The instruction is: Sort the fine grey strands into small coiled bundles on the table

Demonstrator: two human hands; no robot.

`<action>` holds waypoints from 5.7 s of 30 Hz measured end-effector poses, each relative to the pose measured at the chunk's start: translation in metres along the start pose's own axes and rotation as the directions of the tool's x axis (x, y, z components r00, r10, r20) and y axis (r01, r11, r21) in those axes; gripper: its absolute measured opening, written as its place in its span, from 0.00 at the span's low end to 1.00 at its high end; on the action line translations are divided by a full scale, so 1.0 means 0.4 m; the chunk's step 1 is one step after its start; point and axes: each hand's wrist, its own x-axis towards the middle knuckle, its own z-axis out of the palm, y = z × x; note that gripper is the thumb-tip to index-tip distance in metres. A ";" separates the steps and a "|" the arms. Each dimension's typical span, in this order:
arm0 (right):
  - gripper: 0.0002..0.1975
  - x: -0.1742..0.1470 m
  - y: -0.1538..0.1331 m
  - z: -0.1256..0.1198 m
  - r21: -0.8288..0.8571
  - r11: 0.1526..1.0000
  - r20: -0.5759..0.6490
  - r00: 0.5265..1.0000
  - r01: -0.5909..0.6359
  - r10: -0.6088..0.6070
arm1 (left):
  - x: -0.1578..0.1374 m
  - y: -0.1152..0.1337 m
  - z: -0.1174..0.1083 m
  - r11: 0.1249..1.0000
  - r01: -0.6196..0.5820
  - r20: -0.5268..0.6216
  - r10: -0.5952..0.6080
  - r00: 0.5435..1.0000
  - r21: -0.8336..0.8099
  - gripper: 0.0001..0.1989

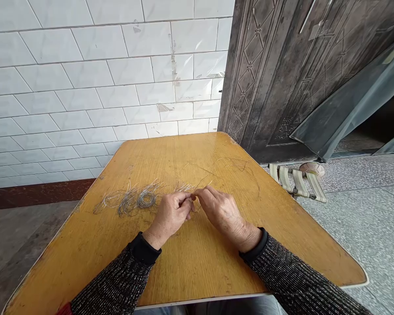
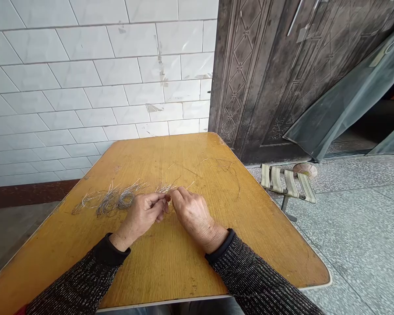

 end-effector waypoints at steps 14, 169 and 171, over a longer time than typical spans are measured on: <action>0.04 0.019 -0.002 -0.019 0.441 0.866 -0.022 0.962 -0.235 0.272 | -0.001 -0.004 0.008 0.946 0.226 0.077 -0.213 0.974 -0.234 0.09; 0.08 0.031 0.039 -0.042 0.609 0.759 -0.055 0.943 -0.228 0.328 | 0.003 0.000 -0.040 0.765 0.441 0.329 -0.312 0.891 -0.470 0.09; 0.09 0.031 0.048 -0.048 0.366 0.928 -0.226 0.961 -0.068 0.160 | 0.001 0.000 -0.038 0.802 0.446 0.349 -0.317 0.882 -0.398 0.09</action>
